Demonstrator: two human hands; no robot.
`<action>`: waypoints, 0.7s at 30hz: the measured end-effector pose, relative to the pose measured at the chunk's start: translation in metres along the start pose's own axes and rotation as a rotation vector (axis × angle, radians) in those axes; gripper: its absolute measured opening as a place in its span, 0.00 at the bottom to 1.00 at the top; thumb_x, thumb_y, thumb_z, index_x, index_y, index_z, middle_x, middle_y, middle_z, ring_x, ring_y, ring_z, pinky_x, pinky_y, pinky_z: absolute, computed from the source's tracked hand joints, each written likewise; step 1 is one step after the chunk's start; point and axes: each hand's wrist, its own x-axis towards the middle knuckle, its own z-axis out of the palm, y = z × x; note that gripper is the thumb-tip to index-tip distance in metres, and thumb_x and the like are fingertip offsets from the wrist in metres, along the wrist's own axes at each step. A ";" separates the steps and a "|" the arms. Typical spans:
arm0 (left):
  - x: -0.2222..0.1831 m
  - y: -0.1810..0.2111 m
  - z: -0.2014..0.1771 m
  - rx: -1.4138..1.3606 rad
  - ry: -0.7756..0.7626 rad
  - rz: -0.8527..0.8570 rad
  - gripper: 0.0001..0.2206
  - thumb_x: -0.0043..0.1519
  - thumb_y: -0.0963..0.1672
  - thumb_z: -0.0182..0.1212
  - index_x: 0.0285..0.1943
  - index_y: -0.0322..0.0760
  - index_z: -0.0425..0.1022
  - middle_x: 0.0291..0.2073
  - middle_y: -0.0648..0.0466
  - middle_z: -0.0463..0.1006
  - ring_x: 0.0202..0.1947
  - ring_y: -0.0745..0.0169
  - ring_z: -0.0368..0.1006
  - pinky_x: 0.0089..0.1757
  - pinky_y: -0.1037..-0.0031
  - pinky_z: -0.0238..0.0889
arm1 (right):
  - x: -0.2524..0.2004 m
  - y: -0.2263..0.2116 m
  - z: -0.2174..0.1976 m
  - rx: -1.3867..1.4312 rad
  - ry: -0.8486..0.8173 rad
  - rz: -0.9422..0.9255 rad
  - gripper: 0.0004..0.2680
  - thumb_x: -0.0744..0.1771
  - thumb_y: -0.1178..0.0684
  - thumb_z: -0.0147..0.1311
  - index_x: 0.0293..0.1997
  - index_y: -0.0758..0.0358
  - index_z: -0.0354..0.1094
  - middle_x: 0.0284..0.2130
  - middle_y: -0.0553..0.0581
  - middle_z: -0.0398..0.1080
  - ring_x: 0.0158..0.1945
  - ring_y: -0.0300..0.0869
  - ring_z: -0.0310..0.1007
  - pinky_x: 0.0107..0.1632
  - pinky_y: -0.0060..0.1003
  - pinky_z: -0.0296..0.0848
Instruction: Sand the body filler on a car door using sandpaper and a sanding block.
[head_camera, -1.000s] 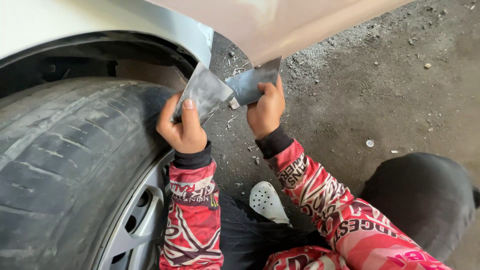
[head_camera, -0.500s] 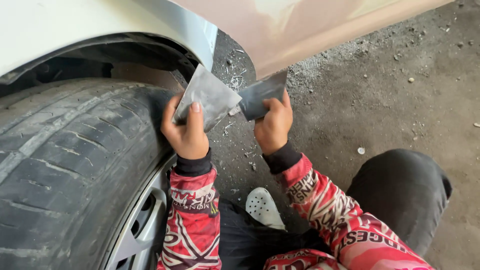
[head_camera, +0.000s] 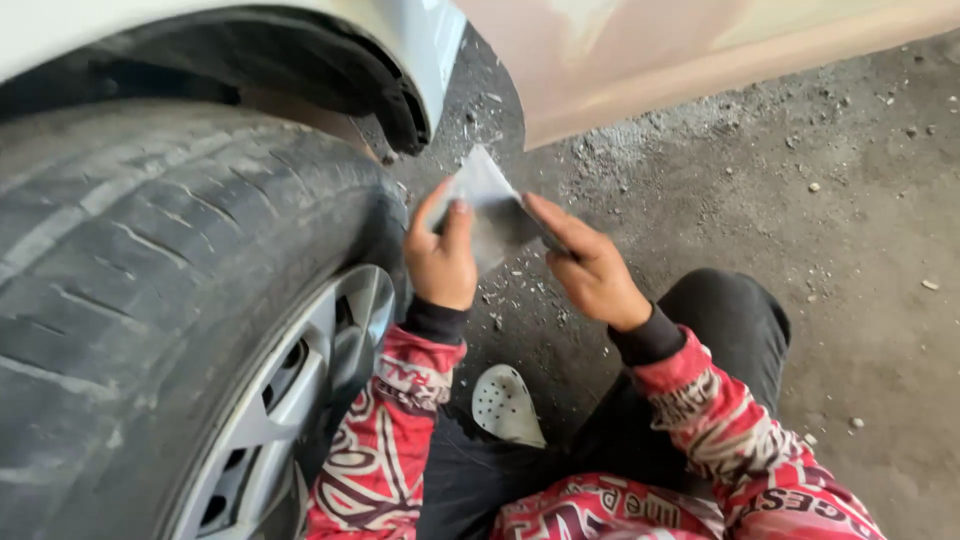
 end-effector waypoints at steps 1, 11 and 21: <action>-0.005 0.008 0.000 0.012 -0.036 0.040 0.15 0.69 0.43 0.60 0.61 0.27 0.75 0.46 0.51 0.81 0.44 0.66 0.76 0.47 0.76 0.69 | -0.006 0.002 -0.003 -0.110 -0.101 -0.009 0.27 0.62 0.72 0.41 0.72 0.68 0.57 0.71 0.64 0.60 0.76 0.55 0.57 0.75 0.42 0.53; 0.003 0.032 0.009 0.379 -0.292 0.297 0.14 0.68 0.42 0.58 0.61 0.34 0.76 0.52 0.41 0.82 0.52 0.50 0.80 0.51 0.69 0.72 | 0.000 -0.005 -0.001 -0.484 0.038 -0.047 0.25 0.62 0.72 0.41 0.66 0.61 0.66 0.64 0.64 0.66 0.70 0.55 0.64 0.71 0.44 0.63; 0.037 0.034 -0.016 0.328 -0.013 0.330 0.13 0.69 0.42 0.56 0.61 0.34 0.75 0.51 0.40 0.82 0.51 0.45 0.81 0.51 0.64 0.72 | 0.008 0.081 0.020 0.471 0.251 0.362 0.25 0.62 0.71 0.41 0.68 0.61 0.61 0.59 0.62 0.69 0.63 0.54 0.68 0.66 0.49 0.67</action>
